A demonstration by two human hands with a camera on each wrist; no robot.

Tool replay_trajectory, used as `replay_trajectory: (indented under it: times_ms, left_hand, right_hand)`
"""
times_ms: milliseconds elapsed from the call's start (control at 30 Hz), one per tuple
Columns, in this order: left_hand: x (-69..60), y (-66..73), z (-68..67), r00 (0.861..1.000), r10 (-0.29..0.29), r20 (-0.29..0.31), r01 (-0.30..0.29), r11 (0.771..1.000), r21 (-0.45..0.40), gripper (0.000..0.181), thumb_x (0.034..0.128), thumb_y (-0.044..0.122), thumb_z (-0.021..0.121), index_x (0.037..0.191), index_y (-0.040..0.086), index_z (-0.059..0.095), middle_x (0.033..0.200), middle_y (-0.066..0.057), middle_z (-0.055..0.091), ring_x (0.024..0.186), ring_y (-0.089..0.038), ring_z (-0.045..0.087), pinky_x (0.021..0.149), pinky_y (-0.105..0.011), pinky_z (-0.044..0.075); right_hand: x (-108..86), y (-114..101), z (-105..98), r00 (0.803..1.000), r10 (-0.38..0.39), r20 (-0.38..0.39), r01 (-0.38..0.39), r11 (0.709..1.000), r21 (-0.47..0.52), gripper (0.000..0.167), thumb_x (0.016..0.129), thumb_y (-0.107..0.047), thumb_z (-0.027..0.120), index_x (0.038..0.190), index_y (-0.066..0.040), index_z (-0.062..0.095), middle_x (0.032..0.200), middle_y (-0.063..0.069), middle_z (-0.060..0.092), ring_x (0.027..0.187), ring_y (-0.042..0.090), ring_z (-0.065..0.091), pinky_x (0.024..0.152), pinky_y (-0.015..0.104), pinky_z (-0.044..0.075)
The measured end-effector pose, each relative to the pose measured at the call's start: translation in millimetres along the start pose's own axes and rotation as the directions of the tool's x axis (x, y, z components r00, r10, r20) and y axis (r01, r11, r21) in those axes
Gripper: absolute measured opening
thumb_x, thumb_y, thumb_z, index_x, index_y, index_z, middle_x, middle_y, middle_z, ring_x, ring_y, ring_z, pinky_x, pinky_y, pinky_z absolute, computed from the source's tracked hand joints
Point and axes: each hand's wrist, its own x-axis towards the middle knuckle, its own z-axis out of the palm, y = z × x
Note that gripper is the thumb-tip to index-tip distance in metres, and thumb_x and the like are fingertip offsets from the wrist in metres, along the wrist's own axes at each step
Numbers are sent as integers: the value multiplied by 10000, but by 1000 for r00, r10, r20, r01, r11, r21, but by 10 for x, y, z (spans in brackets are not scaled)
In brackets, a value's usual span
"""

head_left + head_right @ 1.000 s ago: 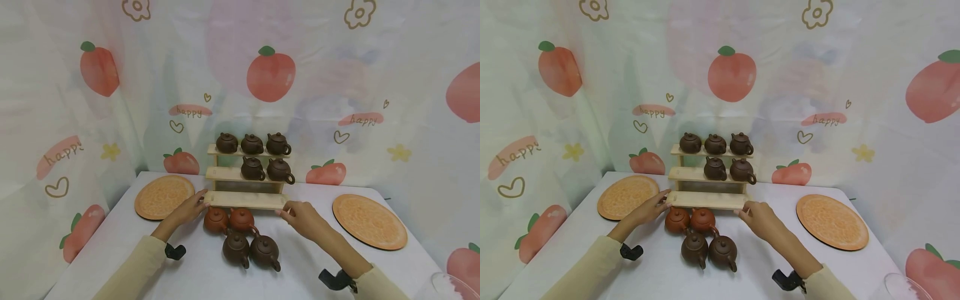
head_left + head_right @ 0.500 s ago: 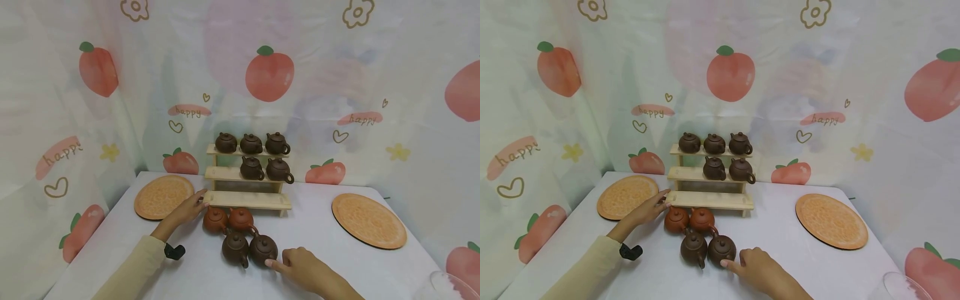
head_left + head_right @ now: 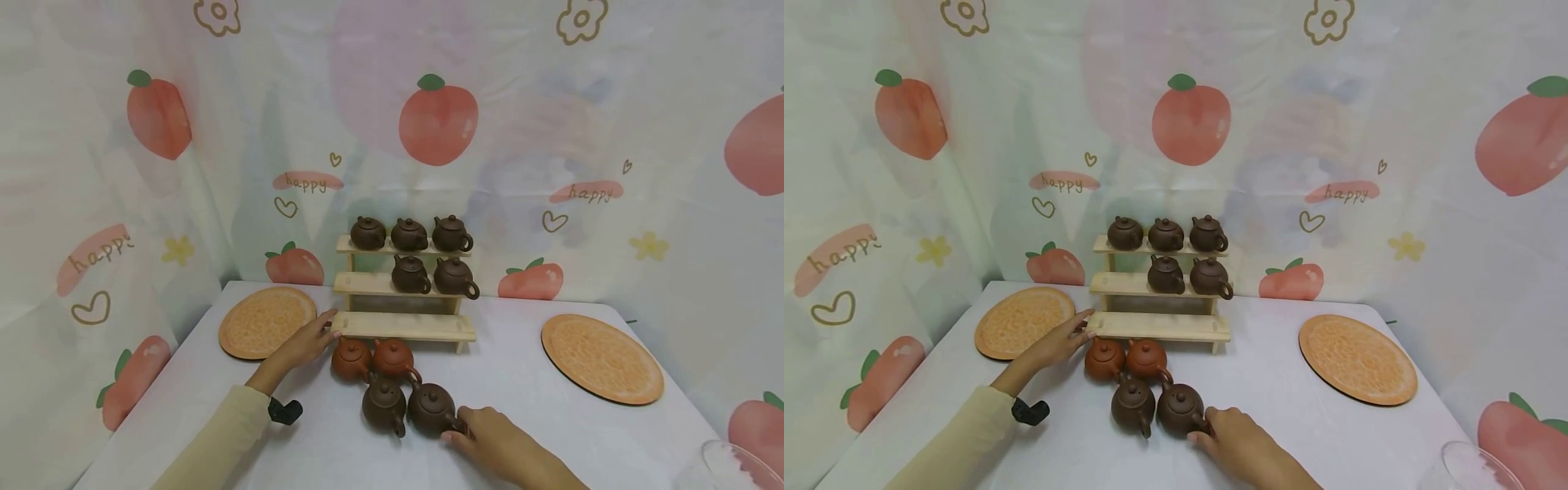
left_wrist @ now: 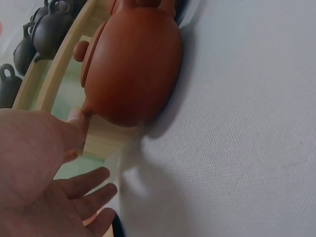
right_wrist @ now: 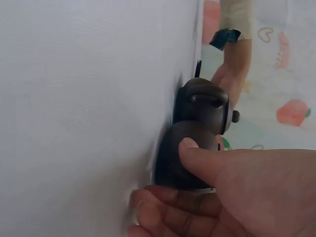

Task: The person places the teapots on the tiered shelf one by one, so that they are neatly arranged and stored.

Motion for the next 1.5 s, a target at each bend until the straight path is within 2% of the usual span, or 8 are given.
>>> replay_trajectory:
  times_ms: [233, 367, 467, 733, 933, 1133, 1333, 1500]
  left_hand:
    - [-4, 10, -8, 1000, -13, 8, 13, 1000, -3, 603, 1127, 230, 531, 1637, 3, 303, 1516, -358, 491, 1432, -526, 470, 1147, -638, 412]
    - [3, 13, -2, 1000, -14, 7, 14, 1000, 3, 596, 1127, 229, 532, 1634, 5, 312, 1509, -360, 497, 1428, -526, 473, 1150, -639, 409]
    - [4, 13, -3, 1000, -14, 7, 14, 1000, 6, 595, 1128, 229, 530, 1634, 7, 311, 1507, -360, 499, 1428, -527, 474, 1149, -639, 410]
    - [4, 16, -5, 1000, -19, 7, 19, 1000, 6, 600, 1129, 250, 530, 1638, 18, 312, 1511, -347, 502, 1432, -519, 473, 1150, -635, 412]
    - [5, 10, -1, 1000, -17, 6, 17, 1000, 11, 602, 1130, 253, 527, 1639, 16, 309, 1515, -345, 501, 1435, -518, 471, 1158, -635, 403]
    - [12, 11, 0, 1000, -10, 5, 10, 1000, 8, 603, 1128, 245, 533, 1637, 10, 310, 1511, -351, 500, 1429, -524, 474, 1153, -638, 406]
    - [20, 5, 0, 1000, -6, 5, 6, 1000, 6, 600, 1129, 244, 529, 1637, 13, 311, 1519, -351, 495, 1435, -519, 469, 1161, -637, 398]
    - [14, 1, -1, 1000, -3, 5, 3, 1000, -7, 602, 1128, 229, 531, 1637, 0, 306, 1517, -348, 499, 1433, -512, 477, 1151, -623, 416]
  right_hand:
    - [6, -14, 66, 998, -15, -60, 12, 999, -44, 286, 990, -375, 733, 938, -107, 650, 770, -5, 651, 729, 158, 611, 640, 415, 488]
    - [-7, -3, 81, 996, 14, -90, -17, 999, -35, 235, 994, -330, 733, 929, -122, 645, 764, -20, 631, 759, 181, 631, 679, 448, 516]
    - [-21, 30, 76, 996, 10, -90, -13, 1000, -28, 234, 1007, -337, 715, 910, -145, 621, 750, -57, 587, 745, 142, 587, 673, 416, 503]
    - [-65, 132, 37, 989, -97, -113, 91, 994, -57, 224, 1033, -366, 673, 922, -185, 603, 729, -129, 545, 690, 33, 506, 627, 326, 463]
    - [-53, 180, 28, 975, -180, -128, 177, 984, -33, 214, 1044, -325, 661, 901, -186, 585, 706, -160, 483, 654, 4, 442, 600, 248, 408]
    - [-54, 208, -18, 975, -185, -123, 186, 983, -1, 230, 1044, -316, 659, 883, -181, 565, 692, -159, 431, 635, -13, 418, 576, 222, 386]
    - [-70, 237, -138, 978, -150, -147, 159, 986, 46, 218, 1047, -300, 657, 884, -174, 587, 655, -163, 504, 596, -36, 435, 556, 211, 400]
    - [-51, 260, -221, 963, -174, -204, 187, 981, 46, 217, 1054, -273, 652, 882, -155, 596, 658, -157, 537, 583, -45, 429, 537, 206, 405]
